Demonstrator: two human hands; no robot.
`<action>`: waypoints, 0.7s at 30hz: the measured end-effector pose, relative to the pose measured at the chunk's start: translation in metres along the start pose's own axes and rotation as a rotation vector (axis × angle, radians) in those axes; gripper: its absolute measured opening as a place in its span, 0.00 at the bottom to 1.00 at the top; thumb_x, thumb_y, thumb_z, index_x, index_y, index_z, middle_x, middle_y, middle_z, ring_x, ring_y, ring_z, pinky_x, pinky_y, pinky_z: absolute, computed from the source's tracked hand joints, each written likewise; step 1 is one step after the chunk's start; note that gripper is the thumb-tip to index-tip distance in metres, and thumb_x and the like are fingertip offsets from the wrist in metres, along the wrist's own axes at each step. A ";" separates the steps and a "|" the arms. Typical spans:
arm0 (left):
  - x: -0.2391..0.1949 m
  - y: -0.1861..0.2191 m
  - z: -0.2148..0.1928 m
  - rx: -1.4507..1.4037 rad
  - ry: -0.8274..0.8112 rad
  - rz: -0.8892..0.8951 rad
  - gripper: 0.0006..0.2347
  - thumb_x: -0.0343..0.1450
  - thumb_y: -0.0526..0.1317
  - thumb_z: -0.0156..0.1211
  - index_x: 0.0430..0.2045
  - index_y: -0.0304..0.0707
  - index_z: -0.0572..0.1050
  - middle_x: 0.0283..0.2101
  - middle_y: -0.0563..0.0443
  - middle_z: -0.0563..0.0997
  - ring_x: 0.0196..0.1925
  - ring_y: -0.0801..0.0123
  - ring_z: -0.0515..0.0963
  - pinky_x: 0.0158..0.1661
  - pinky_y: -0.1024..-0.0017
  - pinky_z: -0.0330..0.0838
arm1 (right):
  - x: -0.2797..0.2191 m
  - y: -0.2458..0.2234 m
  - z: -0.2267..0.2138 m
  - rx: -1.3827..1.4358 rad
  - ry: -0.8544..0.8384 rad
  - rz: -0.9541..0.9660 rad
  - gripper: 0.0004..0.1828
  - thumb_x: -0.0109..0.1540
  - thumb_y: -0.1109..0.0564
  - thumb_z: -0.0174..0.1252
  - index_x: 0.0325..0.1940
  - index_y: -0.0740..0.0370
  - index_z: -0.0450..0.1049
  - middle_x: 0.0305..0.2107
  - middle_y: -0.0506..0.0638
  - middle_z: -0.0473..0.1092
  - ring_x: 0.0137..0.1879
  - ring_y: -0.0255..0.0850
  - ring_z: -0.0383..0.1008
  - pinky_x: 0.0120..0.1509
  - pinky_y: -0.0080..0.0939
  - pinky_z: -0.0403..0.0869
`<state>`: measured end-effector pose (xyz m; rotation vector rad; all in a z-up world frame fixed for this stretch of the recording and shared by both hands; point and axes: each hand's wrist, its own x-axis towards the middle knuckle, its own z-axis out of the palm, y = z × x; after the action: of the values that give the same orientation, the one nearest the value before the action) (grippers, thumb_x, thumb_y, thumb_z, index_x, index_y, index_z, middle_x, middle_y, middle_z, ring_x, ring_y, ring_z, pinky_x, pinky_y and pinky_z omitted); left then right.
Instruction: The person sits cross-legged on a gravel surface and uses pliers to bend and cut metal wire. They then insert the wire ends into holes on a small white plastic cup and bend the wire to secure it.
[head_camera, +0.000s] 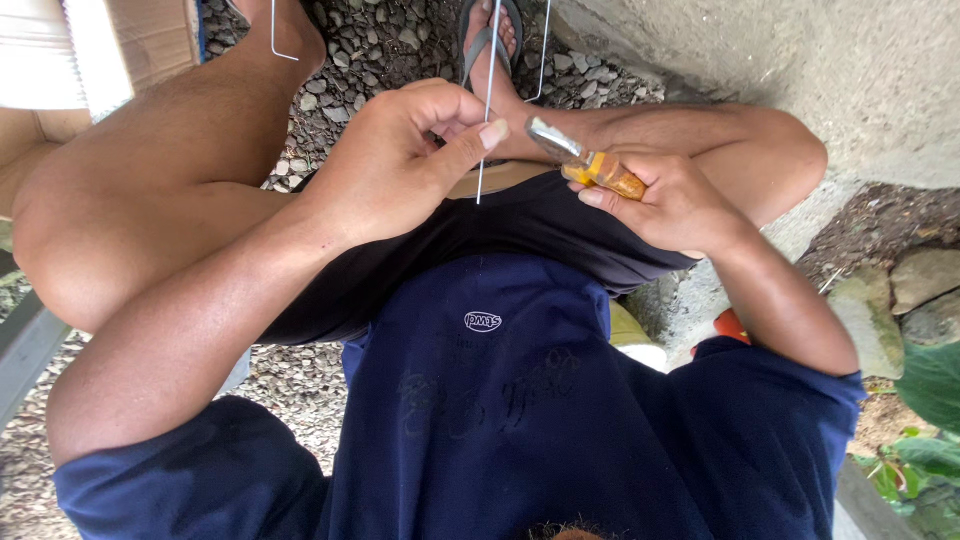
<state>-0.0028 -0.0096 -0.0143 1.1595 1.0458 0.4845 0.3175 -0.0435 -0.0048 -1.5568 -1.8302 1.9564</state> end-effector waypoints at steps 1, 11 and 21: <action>0.000 0.001 0.000 0.007 0.006 0.030 0.09 0.78 0.40 0.61 0.38 0.31 0.80 0.34 0.50 0.81 0.34 0.76 0.79 0.37 0.74 0.75 | 0.001 -0.004 -0.003 -0.028 -0.029 -0.047 0.10 0.67 0.58 0.64 0.47 0.65 0.73 0.45 0.52 0.74 0.50 0.39 0.76 0.55 0.37 0.74; 0.000 0.003 -0.002 -0.244 -0.114 -0.104 0.08 0.80 0.39 0.55 0.40 0.31 0.77 0.34 0.51 0.85 0.38 0.78 0.85 0.40 0.79 0.81 | 0.014 -0.047 -0.005 -0.292 -0.203 -0.207 0.13 0.63 0.52 0.65 0.41 0.65 0.75 0.46 0.51 0.71 0.44 0.43 0.75 0.46 0.42 0.73; -0.001 0.007 -0.004 -0.232 -0.110 -0.133 0.07 0.79 0.38 0.55 0.40 0.31 0.77 0.33 0.50 0.85 0.35 0.79 0.85 0.37 0.80 0.80 | 0.018 -0.052 -0.007 -0.376 -0.161 -0.230 0.15 0.61 0.54 0.67 0.44 0.67 0.76 0.46 0.52 0.71 0.42 0.44 0.75 0.43 0.43 0.74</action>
<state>-0.0053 -0.0055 -0.0082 0.8952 0.9380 0.4197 0.2838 -0.0114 0.0253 -1.2157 -2.4334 1.7548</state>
